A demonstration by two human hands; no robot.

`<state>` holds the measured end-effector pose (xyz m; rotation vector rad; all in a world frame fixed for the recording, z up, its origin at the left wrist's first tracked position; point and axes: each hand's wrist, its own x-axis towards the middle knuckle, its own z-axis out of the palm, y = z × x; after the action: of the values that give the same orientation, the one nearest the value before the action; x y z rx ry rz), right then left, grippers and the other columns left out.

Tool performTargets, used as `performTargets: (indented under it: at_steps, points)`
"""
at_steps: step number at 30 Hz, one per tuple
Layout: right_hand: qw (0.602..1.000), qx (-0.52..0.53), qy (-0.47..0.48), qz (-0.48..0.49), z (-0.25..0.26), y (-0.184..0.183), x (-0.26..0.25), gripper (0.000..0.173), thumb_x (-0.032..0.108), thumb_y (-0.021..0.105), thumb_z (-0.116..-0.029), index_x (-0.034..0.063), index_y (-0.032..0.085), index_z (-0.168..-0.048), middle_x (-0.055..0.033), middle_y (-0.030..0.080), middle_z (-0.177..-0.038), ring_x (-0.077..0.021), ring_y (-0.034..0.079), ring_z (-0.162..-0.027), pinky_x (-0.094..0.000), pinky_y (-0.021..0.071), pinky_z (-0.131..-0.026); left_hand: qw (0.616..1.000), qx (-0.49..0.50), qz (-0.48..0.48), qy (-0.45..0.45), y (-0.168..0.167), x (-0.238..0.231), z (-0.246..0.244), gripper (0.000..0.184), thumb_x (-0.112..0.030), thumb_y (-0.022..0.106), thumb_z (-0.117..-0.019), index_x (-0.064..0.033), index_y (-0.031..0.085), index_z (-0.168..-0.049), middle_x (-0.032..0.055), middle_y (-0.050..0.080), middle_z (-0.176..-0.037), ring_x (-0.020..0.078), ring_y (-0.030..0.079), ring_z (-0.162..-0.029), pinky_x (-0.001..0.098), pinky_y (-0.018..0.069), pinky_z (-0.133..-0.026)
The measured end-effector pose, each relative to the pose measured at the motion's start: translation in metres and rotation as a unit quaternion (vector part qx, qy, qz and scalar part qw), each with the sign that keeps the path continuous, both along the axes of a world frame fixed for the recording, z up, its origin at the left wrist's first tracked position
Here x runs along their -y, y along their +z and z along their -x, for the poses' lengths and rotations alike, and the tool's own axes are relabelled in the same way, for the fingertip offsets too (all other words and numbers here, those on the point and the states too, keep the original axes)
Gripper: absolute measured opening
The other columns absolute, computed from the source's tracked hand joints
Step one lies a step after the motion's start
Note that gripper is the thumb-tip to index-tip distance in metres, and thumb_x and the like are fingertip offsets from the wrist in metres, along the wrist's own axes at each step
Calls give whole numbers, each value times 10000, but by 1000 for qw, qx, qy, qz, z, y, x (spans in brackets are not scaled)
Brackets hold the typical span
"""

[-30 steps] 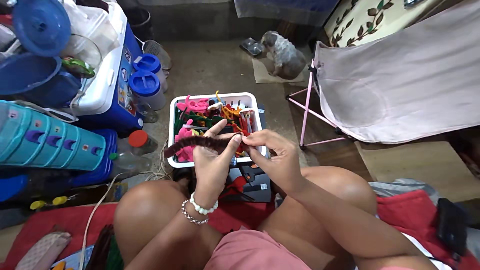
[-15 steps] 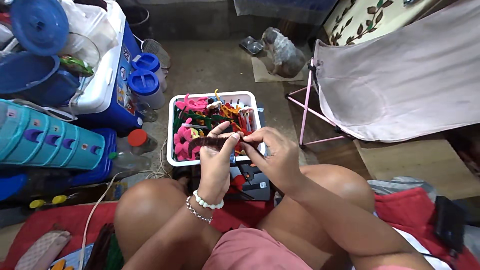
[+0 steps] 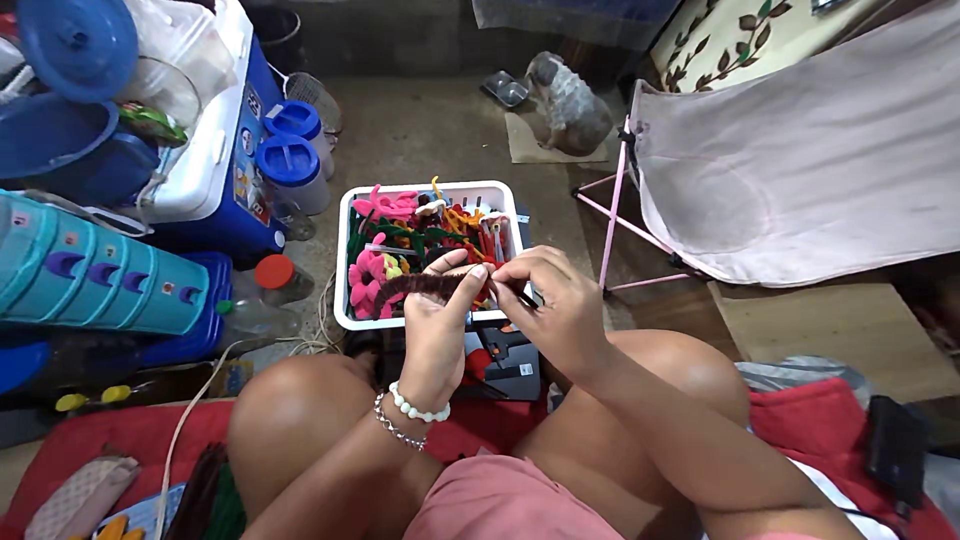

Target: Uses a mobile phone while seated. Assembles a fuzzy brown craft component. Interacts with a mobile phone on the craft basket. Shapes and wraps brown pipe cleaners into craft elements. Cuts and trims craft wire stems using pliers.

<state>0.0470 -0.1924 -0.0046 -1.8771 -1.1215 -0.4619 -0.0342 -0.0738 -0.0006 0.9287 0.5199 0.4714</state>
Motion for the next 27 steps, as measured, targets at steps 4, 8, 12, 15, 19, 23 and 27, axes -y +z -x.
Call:
performTargets:
  at_steps: [4,8,12,15,19,23,27]
  points:
    - [1000,10,-3,2,-1,1,1,35,97,737,-900,64,741,-913,-22,756,-910,-114,714,-945,-347,514,-1028,1000,0,-7,-3,2,0,1,320,66,653,-938,46,596,-1252,108,740,-941,151,721,-855,293,591,-857]
    - [1000,10,3,-8,-2,3,3,28,77,741,-896,51,746,-906,-34,756,-898,-105,725,-922,-362,515,-1056,1000,9,-13,-13,4,-1,1,316,64,638,-948,44,590,-1260,111,746,-955,151,725,-863,286,593,-850]
    - [999,24,28,18,-5,5,5,52,89,718,-931,41,736,-935,-48,748,-918,-113,715,-930,-385,486,-1079,999,14,-28,-12,4,-1,2,306,65,645,-942,42,596,-1243,99,749,-942,140,727,-851,280,599,-832]
    - [995,66,48,57,-12,7,9,124,133,659,-997,53,746,-958,-51,749,-932,-136,715,-940,-458,439,-1105,998,4,-50,-38,3,-4,2,318,60,659,-939,43,602,-1250,81,747,-936,126,724,-842,272,600,-828]
    - [984,139,50,97,-21,11,14,127,77,649,-986,90,751,-911,-32,749,-880,-160,721,-892,-583,375,-1117,992,-15,-95,-86,1,-10,3,316,43,688,-924,36,638,-1236,76,744,-942,126,721,-861,274,599,-842]
    - [978,179,51,96,-27,18,21,84,130,682,-987,78,706,-924,-28,727,-829,-158,705,-841,-614,337,-1119,981,-16,-152,-116,1,-13,3,275,21,723,-906,25,673,-1177,86,752,-936,138,732,-878,290,606,-854]
    - [967,218,53,123,-32,21,23,108,179,693,-985,85,717,-938,-32,720,-804,-184,705,-835,-653,316,-1112,950,-5,-276,-143,-4,-17,4,305,-49,786,-881,-10,685,-1165,47,766,-921,113,741,-854,275,621,-826]
